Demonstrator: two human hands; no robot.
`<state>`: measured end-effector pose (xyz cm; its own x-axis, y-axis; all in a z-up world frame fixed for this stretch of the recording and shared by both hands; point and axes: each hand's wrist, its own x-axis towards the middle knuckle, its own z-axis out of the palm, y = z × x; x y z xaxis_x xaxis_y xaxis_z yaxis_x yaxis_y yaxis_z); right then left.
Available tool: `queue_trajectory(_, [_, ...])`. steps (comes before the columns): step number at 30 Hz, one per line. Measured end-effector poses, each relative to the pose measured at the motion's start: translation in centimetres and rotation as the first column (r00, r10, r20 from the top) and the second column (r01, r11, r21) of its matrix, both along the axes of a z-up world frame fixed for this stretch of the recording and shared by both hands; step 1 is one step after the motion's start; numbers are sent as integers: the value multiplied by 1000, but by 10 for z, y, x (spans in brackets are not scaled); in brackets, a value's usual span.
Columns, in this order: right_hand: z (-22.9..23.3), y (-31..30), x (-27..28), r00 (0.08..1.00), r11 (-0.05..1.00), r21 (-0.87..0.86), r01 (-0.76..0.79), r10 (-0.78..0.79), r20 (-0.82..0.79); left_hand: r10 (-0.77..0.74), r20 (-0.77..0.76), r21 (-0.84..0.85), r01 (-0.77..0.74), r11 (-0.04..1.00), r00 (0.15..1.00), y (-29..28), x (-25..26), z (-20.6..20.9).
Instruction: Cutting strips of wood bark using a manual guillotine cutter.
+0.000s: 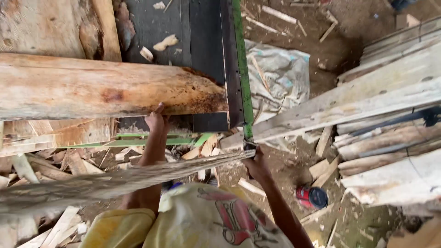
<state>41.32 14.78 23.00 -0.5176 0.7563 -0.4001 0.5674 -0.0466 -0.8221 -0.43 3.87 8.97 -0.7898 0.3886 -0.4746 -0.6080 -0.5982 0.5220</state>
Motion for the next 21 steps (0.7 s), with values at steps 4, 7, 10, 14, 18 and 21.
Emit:
queue_trajectory(4, [133,-5,-30,992,999,-12,-40,41,121,-40,-28,-21,39,999,999,2,-9,-19])
queue_trajectory(7, [213,-12,-37,986,994,44,-97,90,137,-48,-20,-31,48,998,999,2,-20,-34])
queue_trajectory(10, [246,-13,-45,974,1000,0,-5,5,225,-92,8,-44,92,995,996,12,-24,-55])
queue_trajectory(14, [132,-15,-38,973,988,154,10,-45,226,-80,83,-40,83,996,993,8,-24,-71])
queue_trajectory(18, [-146,2,-8,881,877,454,-156,-84,465,6,123,-46,0,999,992,4,-13,-12])
queue_trajectory(21, [-161,2,0,987,833,548,-76,-14,157,-25,-38,-23,25,999,999,-2,-12,-28])
